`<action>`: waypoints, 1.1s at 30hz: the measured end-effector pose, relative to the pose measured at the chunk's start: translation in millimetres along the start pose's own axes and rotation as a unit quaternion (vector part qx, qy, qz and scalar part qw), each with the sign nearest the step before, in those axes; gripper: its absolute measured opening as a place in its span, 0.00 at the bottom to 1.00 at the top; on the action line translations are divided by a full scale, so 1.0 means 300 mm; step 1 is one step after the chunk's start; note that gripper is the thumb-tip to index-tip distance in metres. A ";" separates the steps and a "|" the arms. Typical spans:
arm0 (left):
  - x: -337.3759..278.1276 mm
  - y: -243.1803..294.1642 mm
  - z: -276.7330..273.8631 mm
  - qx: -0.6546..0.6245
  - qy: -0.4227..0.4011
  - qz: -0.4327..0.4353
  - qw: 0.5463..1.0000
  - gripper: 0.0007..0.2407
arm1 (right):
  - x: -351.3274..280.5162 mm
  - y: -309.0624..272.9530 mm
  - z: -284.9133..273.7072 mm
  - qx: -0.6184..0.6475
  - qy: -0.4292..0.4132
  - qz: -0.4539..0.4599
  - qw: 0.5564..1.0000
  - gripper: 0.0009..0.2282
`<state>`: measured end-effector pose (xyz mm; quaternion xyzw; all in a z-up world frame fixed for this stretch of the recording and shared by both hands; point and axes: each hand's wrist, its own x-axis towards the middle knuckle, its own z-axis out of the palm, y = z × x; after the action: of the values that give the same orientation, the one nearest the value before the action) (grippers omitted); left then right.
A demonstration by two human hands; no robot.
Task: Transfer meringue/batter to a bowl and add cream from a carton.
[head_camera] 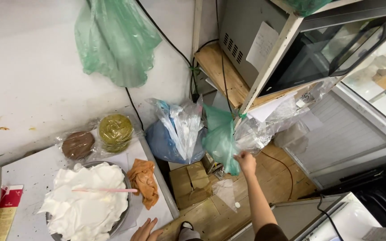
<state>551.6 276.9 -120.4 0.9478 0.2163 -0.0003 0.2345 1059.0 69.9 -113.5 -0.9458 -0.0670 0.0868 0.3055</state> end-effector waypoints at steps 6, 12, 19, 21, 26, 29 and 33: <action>0.105 0.062 -0.061 -0.049 -0.002 0.117 0.992 0.13 | -0.028 -0.065 -0.237 0.147 0.021 -0.107 0.983 0.10; 0.312 0.585 -0.509 -0.163 -0.060 0.102 0.980 0.17 | -0.151 -0.245 -0.549 0.358 -0.019 -0.180 0.916 0.07; 0.543 0.770 -0.425 -0.393 0.007 0.170 0.904 0.25 | -0.478 -0.179 -0.608 0.643 -0.257 -0.238 0.681 0.08; 0.620 0.755 -0.379 -0.756 -0.169 0.009 0.632 0.29 | -0.507 -0.048 -0.560 0.553 -0.283 -0.252 0.741 0.10; 0.585 0.764 -0.392 -0.617 -0.110 0.014 0.779 0.22 | -0.686 -0.113 -0.525 0.502 -0.343 -0.275 0.745 0.15; 0.563 0.721 -0.304 -0.482 -0.120 0.054 0.866 0.20 | -0.728 -0.168 -0.453 0.483 -0.314 -0.228 0.785 0.26; 0.515 0.656 -0.227 -0.337 -0.053 0.170 0.924 0.19 | -0.754 -0.204 -0.332 0.401 -0.302 -0.135 0.854 0.21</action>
<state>765.5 213.7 12.0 0.8341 0.0260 0.0621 0.5475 854.2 22.2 29.9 -0.6501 -0.2422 0.3455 0.6320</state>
